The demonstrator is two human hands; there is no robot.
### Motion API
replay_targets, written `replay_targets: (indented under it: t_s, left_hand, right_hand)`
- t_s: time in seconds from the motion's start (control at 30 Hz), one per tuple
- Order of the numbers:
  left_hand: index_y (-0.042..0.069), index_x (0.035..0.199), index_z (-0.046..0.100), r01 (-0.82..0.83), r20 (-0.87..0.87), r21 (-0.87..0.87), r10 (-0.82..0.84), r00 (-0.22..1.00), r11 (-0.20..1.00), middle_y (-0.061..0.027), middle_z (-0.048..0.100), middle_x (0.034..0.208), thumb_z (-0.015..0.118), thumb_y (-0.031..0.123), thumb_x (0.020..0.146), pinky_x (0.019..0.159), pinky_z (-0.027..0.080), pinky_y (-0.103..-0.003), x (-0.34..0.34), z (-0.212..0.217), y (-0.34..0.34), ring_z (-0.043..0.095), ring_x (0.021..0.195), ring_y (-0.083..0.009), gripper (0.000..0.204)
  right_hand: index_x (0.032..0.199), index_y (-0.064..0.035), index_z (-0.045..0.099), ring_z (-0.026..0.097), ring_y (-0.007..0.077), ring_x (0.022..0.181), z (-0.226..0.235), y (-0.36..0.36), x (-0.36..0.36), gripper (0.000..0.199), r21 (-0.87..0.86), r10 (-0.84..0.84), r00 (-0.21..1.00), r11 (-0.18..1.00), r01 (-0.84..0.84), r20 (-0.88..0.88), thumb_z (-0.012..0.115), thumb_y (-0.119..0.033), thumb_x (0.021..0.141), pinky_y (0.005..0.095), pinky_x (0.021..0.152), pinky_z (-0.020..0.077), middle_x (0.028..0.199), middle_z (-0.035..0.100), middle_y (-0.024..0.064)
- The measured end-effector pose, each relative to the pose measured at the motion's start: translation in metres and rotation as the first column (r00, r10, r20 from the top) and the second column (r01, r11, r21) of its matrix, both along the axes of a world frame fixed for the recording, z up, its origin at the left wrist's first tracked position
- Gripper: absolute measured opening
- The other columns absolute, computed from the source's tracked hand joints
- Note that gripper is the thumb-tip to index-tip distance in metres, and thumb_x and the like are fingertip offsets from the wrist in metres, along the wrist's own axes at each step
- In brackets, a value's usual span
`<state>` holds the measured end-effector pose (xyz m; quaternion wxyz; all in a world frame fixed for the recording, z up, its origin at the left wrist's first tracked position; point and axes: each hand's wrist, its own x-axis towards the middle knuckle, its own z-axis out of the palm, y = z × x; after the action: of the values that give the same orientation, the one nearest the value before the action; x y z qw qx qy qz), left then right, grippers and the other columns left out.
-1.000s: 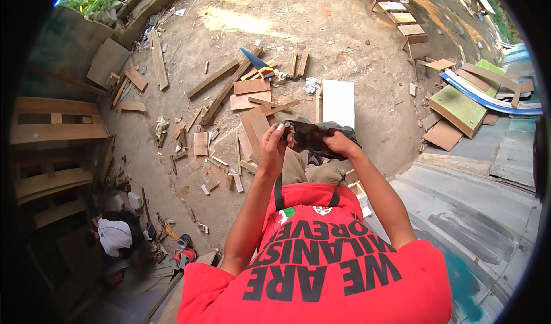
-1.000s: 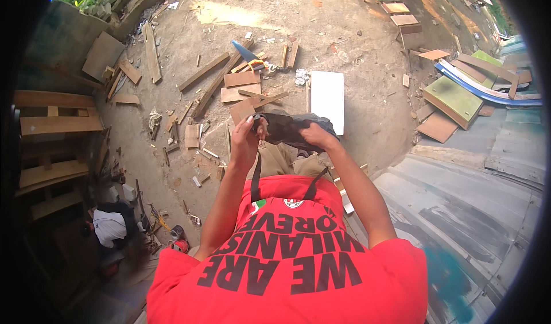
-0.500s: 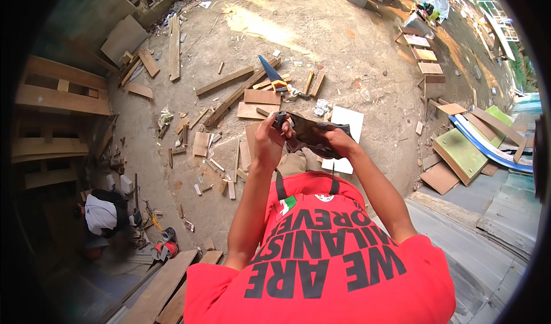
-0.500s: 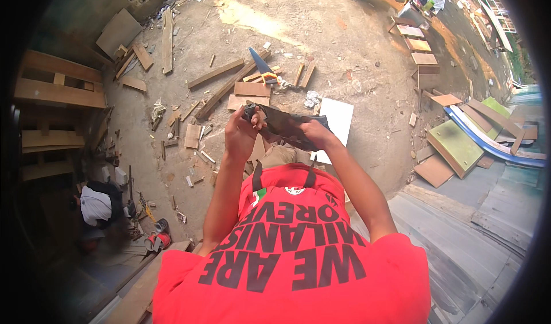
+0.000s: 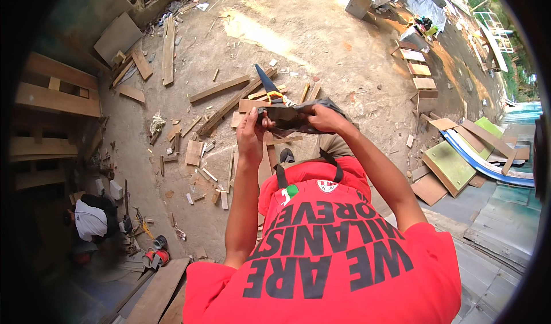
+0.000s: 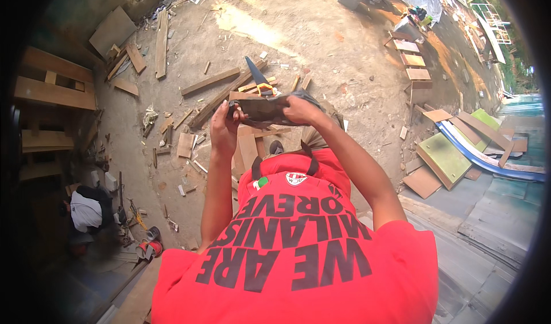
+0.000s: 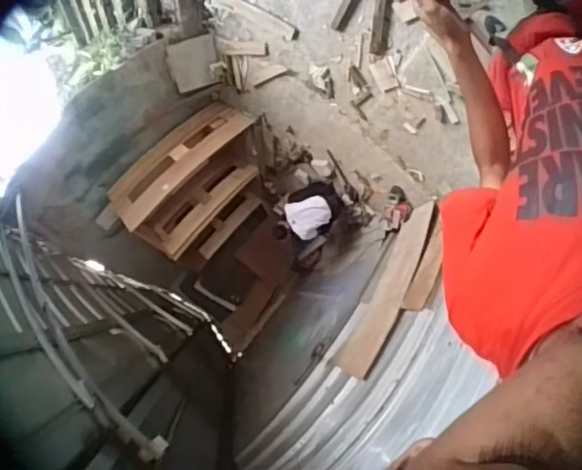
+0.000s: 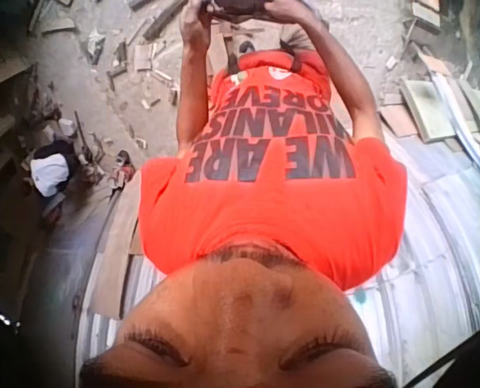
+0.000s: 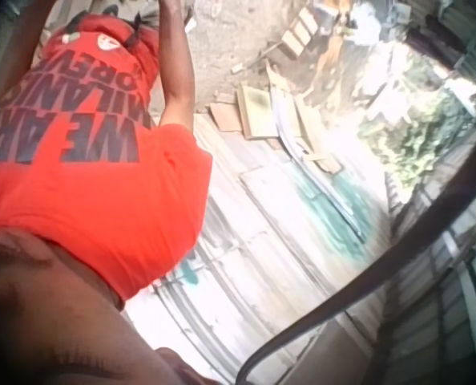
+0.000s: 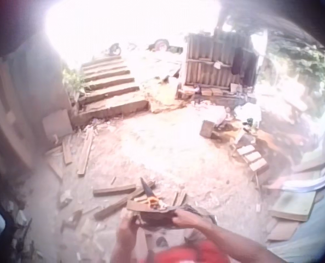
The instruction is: The person sits on the ground and assembles a small wooden frame by aligning planks and hammering nails into place. They repeatedly adjust the pieces and use a hammer to secure the joints.
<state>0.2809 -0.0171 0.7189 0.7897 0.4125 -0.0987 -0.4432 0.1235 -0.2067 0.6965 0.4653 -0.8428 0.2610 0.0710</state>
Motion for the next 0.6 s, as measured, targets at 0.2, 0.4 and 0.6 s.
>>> replay_targets:
  t_s: [0.2,0.4,0.6]
  left_hand:
    - [0.004,0.101,0.068,-0.052,0.211,0.241,0.0,0.977,0.969,-0.0031,0.068,0.092,0.06,0.03,0.101,0.08,0.049,-0.027,0.038,0.0,-0.03,0.062,0.082,-0.0107,0.028]
    - [0.001,0.094,0.071,-0.24,0.278,0.281,0.161,0.947,0.929,0.0036,0.063,0.08,0.069,0.023,0.096,0.064,0.041,-0.023,0.046,-0.073,-0.046,0.048,0.07,-0.0036,0.022]
    - [0.001,0.089,0.067,-0.458,0.494,0.418,0.227,0.839,0.784,0.0035,0.06,0.074,0.072,0.021,0.092,0.062,0.043,-0.025,0.054,-0.153,-0.05,0.051,0.069,-0.0048,0.021]
  right_hand:
    - [0.094,0.0025,0.069,0.066,0.0449,0.091,0.019,-0.02,0.05,0.023,-0.37,0.114,0.992,0.921,-0.124,-0.049,0.054,-0.015,0.091,0.0505,0.08,0.0529,0.092,0.067,0.0289]
    - [0.083,0.0015,0.065,0.066,0.0434,0.085,-0.026,-0.062,0.056,0.024,-0.466,0.278,0.96,0.85,-0.247,-0.002,0.053,-0.017,0.093,0.051,0.075,0.0514,0.083,0.067,0.0242]
    - [0.107,-0.0011,0.072,0.071,0.0363,0.079,-0.046,-0.109,0.053,0.025,-0.16,0.166,0.985,0.974,-0.157,0.044,0.062,-0.019,0.092,0.0417,0.071,0.0538,0.088,0.069,0.0253]
